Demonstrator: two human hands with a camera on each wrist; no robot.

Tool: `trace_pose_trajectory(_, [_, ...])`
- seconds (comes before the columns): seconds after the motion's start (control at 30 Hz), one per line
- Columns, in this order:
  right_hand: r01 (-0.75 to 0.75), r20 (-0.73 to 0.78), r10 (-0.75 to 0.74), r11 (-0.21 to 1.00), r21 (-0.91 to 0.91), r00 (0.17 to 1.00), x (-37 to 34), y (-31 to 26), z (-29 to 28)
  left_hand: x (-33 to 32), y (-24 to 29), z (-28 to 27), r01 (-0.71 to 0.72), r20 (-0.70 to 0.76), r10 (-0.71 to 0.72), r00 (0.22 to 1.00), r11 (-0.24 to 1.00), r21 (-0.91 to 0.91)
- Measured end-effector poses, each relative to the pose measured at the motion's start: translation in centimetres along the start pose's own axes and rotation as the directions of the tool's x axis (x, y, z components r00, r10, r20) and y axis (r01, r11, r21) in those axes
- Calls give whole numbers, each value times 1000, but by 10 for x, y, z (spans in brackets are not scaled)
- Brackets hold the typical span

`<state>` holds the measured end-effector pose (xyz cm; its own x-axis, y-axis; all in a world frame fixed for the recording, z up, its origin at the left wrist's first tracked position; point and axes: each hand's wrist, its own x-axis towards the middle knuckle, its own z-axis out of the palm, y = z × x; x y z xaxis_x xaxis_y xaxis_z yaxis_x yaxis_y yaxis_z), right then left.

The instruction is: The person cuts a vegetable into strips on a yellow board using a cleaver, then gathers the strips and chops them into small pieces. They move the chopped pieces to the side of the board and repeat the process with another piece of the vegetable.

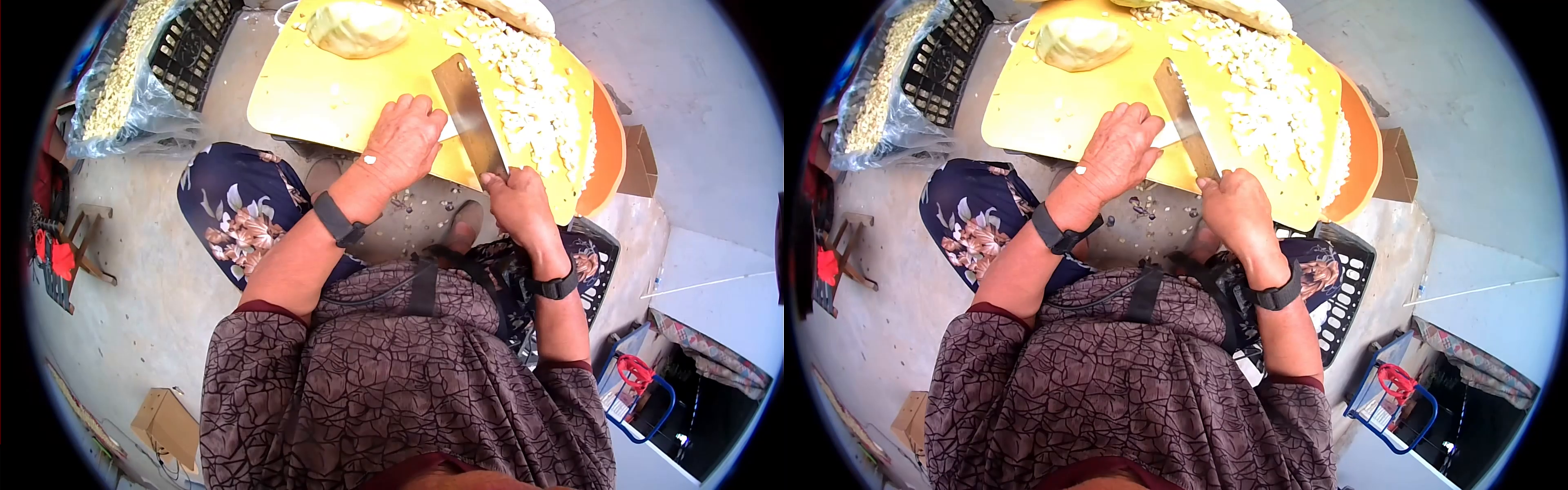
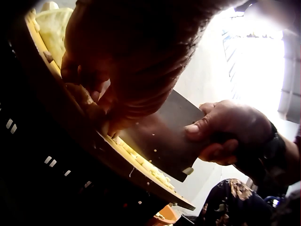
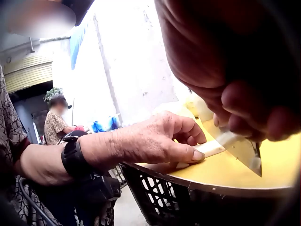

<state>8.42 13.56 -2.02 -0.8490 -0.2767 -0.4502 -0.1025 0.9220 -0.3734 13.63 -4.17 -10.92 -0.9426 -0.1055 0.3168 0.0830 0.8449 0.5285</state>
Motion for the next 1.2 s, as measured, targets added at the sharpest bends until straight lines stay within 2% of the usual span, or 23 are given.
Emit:
trace_pose_trajectory(0.17, [51, 42, -45, 989, -141, 998, 15, -5, 4, 0, 1, 3, -24, -10, 24, 1000, 1000, 0])
trace_pose_trajectory(0.27, [48, -5, -48, 995, -91, 999, 27, -4, 13, 0, -1, 3, -24, -10, 24, 1000, 999, -24])
trace_pose_trajectory(0.43, [7, -56, -2, 996, 94, 998, 28, -2, 8, -2, -2, -10, -2, -4, 2, 1000, 998, -64])
trace_pose_trajectory(0.63, [-6, -19, 8, 996, 87, 1000, 2, -3, -6, -3, 0, -18, 67, 92, -68, 993, 998, 11])
trace_pose_trajectory(0.83, [23, -9, -22, 996, 84, 1000, -1, 6, 3, -4, -4, -6, 26, 26, -25, 999, 999, -37])
trace_pose_trajectory(0.93, [-8, 28, 5, 996, 92, 1000, 3, 2, 3, -2, -4, -6, 22, 28, -20, 999, 998, -62])
trace_pose_trajectory(1.03, [-99, 132, 94, 995, 31, 987, 2, -17, -8, -1, -5, -6, 18, 41, -15, 999, 997, -69])
trace_pose_trajectory(1.1, [-2, 79, 6, 999, -54, 997, 12, -8, 2, 0, -6, -5, 13, 42, -11, 999, 998, -65])
trace_pose_trajectory(1.2, [64, 37, -60, 992, -105, 997, 25, -3, 14, 0, -7, -3, 3, 38, 0, 999, 998, -71])
